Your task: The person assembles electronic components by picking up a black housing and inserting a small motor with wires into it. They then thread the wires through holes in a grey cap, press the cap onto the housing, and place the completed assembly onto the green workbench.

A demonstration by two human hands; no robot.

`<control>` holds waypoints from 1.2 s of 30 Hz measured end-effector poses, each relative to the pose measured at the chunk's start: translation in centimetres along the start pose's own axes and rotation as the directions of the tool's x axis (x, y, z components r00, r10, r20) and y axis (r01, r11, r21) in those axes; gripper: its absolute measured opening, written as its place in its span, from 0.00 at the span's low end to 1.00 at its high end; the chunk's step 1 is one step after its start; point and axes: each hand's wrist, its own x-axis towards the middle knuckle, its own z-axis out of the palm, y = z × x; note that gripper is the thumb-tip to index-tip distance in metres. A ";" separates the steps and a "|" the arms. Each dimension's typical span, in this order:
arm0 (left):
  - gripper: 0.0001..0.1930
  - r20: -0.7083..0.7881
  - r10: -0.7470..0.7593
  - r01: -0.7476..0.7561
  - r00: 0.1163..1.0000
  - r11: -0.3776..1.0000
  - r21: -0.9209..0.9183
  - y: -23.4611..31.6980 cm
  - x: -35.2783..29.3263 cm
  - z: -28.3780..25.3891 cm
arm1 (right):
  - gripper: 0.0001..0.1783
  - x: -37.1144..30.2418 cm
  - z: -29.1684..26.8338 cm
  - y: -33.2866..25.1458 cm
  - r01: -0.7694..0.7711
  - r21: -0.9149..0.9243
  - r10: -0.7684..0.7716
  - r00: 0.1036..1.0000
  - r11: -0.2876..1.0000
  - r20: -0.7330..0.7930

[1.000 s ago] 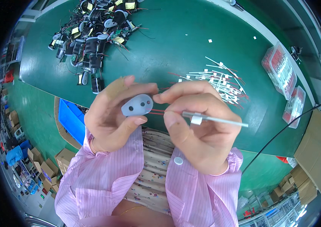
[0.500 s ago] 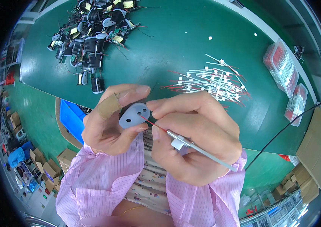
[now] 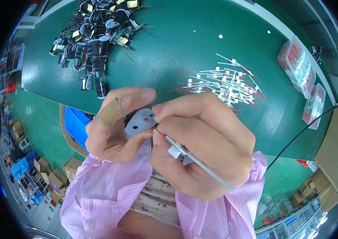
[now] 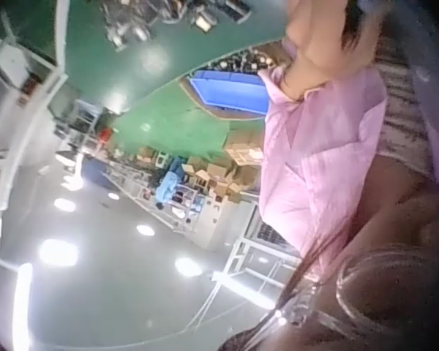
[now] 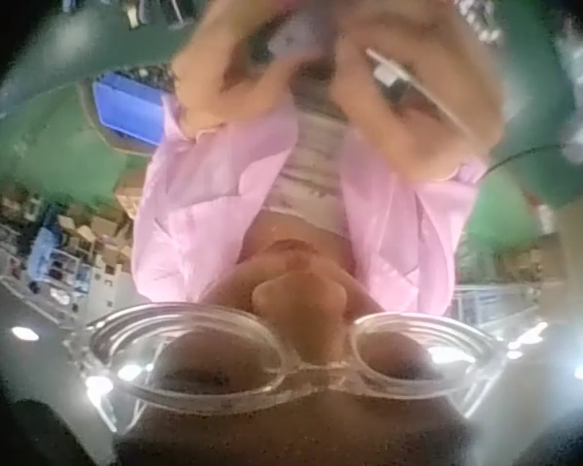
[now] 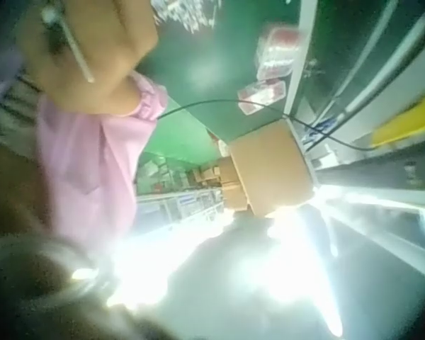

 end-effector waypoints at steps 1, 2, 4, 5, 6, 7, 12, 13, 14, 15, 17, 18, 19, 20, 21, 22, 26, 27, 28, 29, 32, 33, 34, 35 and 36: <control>0.28 0.008 0.010 -0.010 1.000 1.000 -0.006 0.0 0.0 -0.1 | 0.09 0.1 -0.1 0.0 0.011 -0.007 -0.011 1.000 1.000 0.011; 0.28 0.008 0.009 -0.009 1.000 1.000 -0.007 0.0 0.1 -0.1 | 0.09 0.1 -0.2 0.0 0.010 -0.007 -0.010 1.000 1.000 0.011; 0.28 0.025 -0.009 0.010 1.000 1.000 -0.026 0.1 0.1 -0.3 | 0.09 0.2 -0.3 -0.1 0.031 -0.006 -0.030 0.999 1.000 0.034; 0.28 0.025 -0.009 0.010 1.000 1.000 -0.026 0.1 0.1 -0.3 | 0.09 0.3 -0.3 -0.1 0.031 -0.006 -0.030 0.999 1.000 0.034; 0.28 0.023 -0.011 0.012 1.000 1.000 -0.024 0.1 0.0 -0.3 | 0.09 0.3 -0.3 -0.1 0.038 -0.016 -0.038 0.998 0.999 0.040; 0.28 0.020 -0.013 0.014 1.000 1.000 -0.022 0.1 0.0 -0.3 | 0.09 0.4 -0.3 0.0 0.046 -0.026 -0.045 0.998 0.999 0.046; 0.28 0.028 -0.006 0.006 1.000 1.000 -0.019 0.1 0.0 -0.4 | 0.09 0.4 -0.1 -0.2 0.073 -0.061 -0.071 0.997 0.995 0.038; 0.28 0.027 -0.007 0.007 1.000 1.000 -0.025 0.1 0.0 -0.4 | 0.09 0.5 -0.2 -0.3 0.075 -0.075 -0.072 0.996 0.994 0.050; 0.28 0.028 -0.007 0.007 1.000 1.000 -0.026 0.1 0.0 -0.4 | 0.09 0.5 -0.2 -0.4 0.074 -0.075 -0.071 0.996 0.994 0.050; 0.28 0.018 -0.003 0.004 1.000 1.000 -0.023 0.0 -0.1 -0.3 | 0.09 0.6 -0.3 -0.4 0.078 -0.084 -0.073 0.996 0.993 0.057; 0.27 0.007 -0.001 0.001 1.000 1.000 -0.016 0.0 -0.1 -0.3 | 0.10 0.7 -0.3 -0.5 0.082 -0.090 -0.076 0.995 0.993 0.067; 0.27 0.009 0.002 -0.002 1.000 1.000 -0.019 -0.1 -0.1 -0.4 | 0.10 0.8 -0.3 -0.6 0.079 -0.091 -0.072 0.994 0.993 0.080; 0.27 0.012 0.005 -0.005 1.000 1.000 -0.022 -0.1 0.0 -0.4 | 0.11 0.8 -0.3 -0.7 0.076 -0.092 -0.067 0.993 0.993 0.094; 0.27 0.012 0.005 -0.004 1.000 1.000 -0.023 -0.1 0.1 -0.4 | 0.11 0.7 -0.3 -0.7 0.075 -0.093 -0.066 0.993 0.993 0.093; 0.27 0.016 0.007 -0.007 1.000 1.000 -0.022 -0.1 0.0 -0.5 | 0.12 0.7 -0.3 -0.6 0.087 -0.085 -0.078 0.992 0.993 0.095; 0.27 0.019 0.010 -0.010 1.000 1.000 -0.021 -0.1 0.0 -0.5 | 0.13 0.6 -0.2 -0.6 0.098 -0.076 -0.091 0.991 0.992 0.097; 0.27 0.024 0.005 -0.005 1.000 1.000 -0.022 -0.1 0.0 -0.6 | 0.13 0.6 -0.4 -0.5 0.106 -0.062 -0.099 0.989 0.992 0.109; 0.28 0.025 0.008 -0.007 1.000 1.000 -0.020 -0.1 0.0 -0.6 | 0.13 0.6 -0.4 -0.6 0.103 -0.065 -0.096 0.989 0.993 0.111; 0.28 0.026 0.011 -0.010 1.000 1.000 -0.019 -0.1 0.0 -0.6 | 0.13 0.6 -0.4 -0.6 0.101 -0.069 -0.092 0.989 0.993 0.113; 0.28 0.026 0.012 -0.011 1.000 1.000 -0.019 -0.1 0.0 -0.6 | 0.13 0.6 -0.4 -0.7 0.101 -0.069 -0.093 0.989 0.992 0.113; 0.27 0.031 0.004 -0.003 1.000 1.000 -0.030 0.0 -0.1 -0.6 | 0.12 0.6 -0.5 -0.7 0.096 -0.079 -0.086 0.989 0.992 0.119; 0.27 0.022 -0.002 0.003 1.000 0.999 -0.034 0.0 -0.1 -0.6 | 0.12 0.7 -0.4 -0.7 0.097 -0.079 -0.087 0.989 0.992 0.120; 0.27 0.014 -0.008 0.009 1.000 0.999 -0.037 0.0 -0.1 -0.7 | 0.12 0.8 -0.3 -0.6 0.099 -0.079 -0.089 0.989 0.992 0.120; 0.27 0.012 -0.011 0.011 1.000 0.999 -0.038 -0.1 -0.1 -0.7 | 0.12 0.9 -0.1 -0.6 0.097 -0.079 -0.087 0.989 0.992 0.123; 0.27 0.007 -0.006 0.007 1.000 0.999 -0.035 -0.1 -0.1 -0.6 | 0.12 0.8 0.0 -0.7 0.091 -0.087 -0.081 0.991 0.992 0.109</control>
